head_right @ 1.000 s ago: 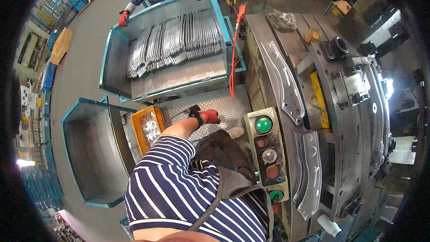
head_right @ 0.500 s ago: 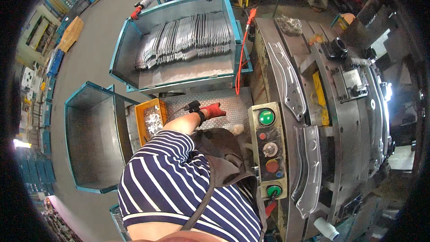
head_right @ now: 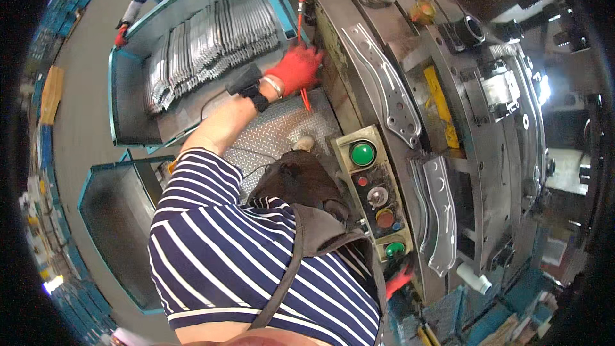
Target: Operating an industrial press to stamp metal components, including loading raw plates and unloading finished parts.
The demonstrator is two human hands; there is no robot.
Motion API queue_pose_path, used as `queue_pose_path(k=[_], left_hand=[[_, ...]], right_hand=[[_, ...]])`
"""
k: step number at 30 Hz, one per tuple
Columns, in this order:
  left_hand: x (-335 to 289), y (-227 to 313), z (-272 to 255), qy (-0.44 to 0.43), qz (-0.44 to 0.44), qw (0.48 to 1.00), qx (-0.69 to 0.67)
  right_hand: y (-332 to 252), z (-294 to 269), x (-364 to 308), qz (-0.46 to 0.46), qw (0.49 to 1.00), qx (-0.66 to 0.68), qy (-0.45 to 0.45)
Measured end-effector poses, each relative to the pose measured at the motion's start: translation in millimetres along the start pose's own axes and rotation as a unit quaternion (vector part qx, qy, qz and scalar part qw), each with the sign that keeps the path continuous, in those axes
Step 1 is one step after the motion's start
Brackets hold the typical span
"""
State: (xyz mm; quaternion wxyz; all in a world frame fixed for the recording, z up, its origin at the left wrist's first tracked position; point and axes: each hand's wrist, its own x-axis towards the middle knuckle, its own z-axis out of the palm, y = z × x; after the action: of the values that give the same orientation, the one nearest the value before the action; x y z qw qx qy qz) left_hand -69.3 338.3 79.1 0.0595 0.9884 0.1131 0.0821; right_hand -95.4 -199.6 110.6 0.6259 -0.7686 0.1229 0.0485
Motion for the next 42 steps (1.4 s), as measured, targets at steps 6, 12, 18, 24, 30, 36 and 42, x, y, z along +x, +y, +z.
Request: queue_pose_path(k=[6,12,18,24,30,36,42], left_hand=[[73,53,-45,-0.016,0.118,0.990,0.077],[60,30,-36,-0.060,0.142,0.988,0.018],[48,-11,-32,0.098,-0.055,0.977,-0.182],[45,-23,-49,-0.021,-0.090,0.893,-0.440],[2,-24,-47,-0.050,-0.129,0.927,-0.347],[-19,-20,4,-0.047,-0.096,0.972,-0.211],[-80,-19,48,-0.135,-0.116,0.975,-0.134]], right_hand=[[-158,189,-9,-0.215,0.902,-0.173,-0.332],[-204,316,-21,-0.383,0.654,-0.383,-0.528],[-204,376,64,-0.603,0.601,-0.513,-0.114],[-194,382,88,-0.509,0.648,-0.528,-0.205],[-172,369,86,-0.467,0.622,-0.588,-0.225],[-143,368,96,-0.473,0.644,-0.525,-0.292],[-73,336,99,-0.429,0.704,-0.444,-0.350]])
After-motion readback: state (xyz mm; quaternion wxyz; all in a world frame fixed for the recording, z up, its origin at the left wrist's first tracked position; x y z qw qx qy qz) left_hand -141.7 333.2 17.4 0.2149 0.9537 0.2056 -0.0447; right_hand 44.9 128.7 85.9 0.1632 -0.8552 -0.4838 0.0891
